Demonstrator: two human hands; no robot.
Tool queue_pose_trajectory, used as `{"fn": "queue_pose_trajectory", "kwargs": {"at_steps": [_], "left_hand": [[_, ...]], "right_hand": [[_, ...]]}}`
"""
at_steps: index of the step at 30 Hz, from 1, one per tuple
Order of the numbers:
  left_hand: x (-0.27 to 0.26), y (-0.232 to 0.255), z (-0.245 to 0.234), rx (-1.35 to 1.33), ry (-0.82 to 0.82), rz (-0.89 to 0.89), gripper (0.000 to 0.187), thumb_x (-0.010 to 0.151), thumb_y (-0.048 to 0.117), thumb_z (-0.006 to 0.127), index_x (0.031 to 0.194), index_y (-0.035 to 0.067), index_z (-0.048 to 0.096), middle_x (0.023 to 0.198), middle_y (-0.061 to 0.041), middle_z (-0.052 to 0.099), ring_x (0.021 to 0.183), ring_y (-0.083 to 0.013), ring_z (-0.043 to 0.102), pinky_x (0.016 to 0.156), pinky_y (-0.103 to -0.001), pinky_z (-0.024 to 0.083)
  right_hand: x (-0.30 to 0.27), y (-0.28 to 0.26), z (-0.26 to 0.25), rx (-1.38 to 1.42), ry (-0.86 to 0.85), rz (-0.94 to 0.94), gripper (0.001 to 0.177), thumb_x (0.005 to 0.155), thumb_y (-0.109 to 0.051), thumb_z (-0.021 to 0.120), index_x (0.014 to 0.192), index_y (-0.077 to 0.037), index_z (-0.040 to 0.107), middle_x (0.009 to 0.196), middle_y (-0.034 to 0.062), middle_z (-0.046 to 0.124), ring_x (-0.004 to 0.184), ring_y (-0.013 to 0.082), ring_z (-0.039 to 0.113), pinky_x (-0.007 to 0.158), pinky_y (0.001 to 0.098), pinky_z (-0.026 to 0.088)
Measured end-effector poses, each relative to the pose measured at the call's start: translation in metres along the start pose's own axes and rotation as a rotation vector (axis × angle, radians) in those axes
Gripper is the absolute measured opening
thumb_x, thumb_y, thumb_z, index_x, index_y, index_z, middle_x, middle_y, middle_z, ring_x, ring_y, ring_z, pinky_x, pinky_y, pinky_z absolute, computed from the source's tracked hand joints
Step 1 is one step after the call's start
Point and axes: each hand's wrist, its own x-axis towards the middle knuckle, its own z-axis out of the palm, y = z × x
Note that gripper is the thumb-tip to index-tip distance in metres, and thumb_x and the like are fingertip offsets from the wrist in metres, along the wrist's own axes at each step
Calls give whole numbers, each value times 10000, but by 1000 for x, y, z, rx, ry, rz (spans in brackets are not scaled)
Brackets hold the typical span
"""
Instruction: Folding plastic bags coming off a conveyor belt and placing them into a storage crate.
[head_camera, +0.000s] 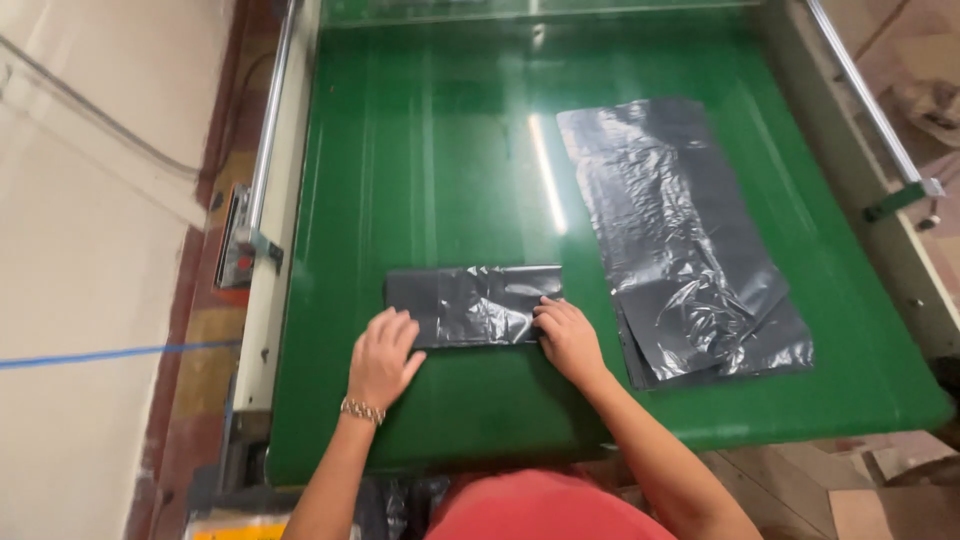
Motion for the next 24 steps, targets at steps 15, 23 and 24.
{"fn": "queue_pose_trajectory", "kwargs": {"at_steps": [15,23,24], "left_hand": [[21,49,-53,-354,-589,378,216,827,423,558,743,241,637,752,0,711,745,-292,720,636,-426,569],[75,6,60,-1302,-945,-600,708,999,587,260,1259,52,644,1175,-187,678,1135,-280,645,931,-373,536],[74,1,92,-1296,-876,-790,834,971,719,367,1420,39,547,1274,-216,592,1176,-332,600,959,-424,547]], "right_hand": [[-28,-152,23,219,-68,-206,376,813,-60,606,1186,-31,648,1289,168,646,1265,337,592,1113,472,415],[-63,-114,36,1150,-37,830,121,996,-186,563,1039,-116,652,934,31,696,908,189,693,796,367,572],[-60,-104,43,1390,10,1211,222,1018,-230,527,1174,-133,652,1012,-16,704,929,101,691,753,276,597]]}}
